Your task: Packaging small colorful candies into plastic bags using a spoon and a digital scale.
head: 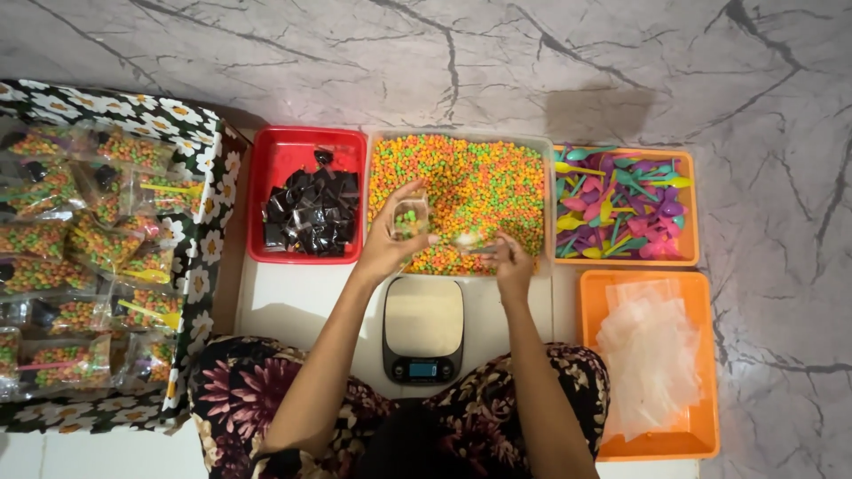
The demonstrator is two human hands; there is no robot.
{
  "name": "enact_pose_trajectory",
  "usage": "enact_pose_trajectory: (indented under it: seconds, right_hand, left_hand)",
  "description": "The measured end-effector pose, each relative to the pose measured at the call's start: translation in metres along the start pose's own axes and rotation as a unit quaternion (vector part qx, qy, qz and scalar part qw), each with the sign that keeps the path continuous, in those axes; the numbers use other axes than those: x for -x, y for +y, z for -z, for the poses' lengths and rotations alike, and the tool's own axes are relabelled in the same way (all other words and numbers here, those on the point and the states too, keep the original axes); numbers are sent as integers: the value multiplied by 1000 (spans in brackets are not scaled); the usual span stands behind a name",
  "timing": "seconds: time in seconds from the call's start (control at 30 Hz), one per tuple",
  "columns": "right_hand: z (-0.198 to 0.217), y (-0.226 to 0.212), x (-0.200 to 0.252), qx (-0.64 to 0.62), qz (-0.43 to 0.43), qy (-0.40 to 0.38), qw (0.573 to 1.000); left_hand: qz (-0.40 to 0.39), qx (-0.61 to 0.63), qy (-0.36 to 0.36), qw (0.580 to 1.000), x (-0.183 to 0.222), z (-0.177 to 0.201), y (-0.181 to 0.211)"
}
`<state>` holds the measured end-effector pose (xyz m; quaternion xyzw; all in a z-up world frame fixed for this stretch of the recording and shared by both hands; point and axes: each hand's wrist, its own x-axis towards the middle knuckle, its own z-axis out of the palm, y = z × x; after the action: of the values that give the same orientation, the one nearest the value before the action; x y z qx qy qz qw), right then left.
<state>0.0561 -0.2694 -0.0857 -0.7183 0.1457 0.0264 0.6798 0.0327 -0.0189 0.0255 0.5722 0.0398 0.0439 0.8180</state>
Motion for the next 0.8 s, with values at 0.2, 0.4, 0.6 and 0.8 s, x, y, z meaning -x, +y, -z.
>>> enact_pose_trajectory:
  seconds: [0.2,0.4,0.6,0.8]
  right_hand:
    - [10,-15,-20,-88,-45,59,993]
    - [16,-118,-54,-137,1,61,989]
    - [0,-174,-49,-69,106,-31,992]
    - [-58,-236,44,294,391,-76,869]
  left_hand:
    - [-28,-158,2,987,9,2,13]
    - [-42,-279,29,959,-5,-6,2]
    - [-61,-316,40,946,-20,-39,9]
    - [-59,-329,13,942,-35,-60,3]
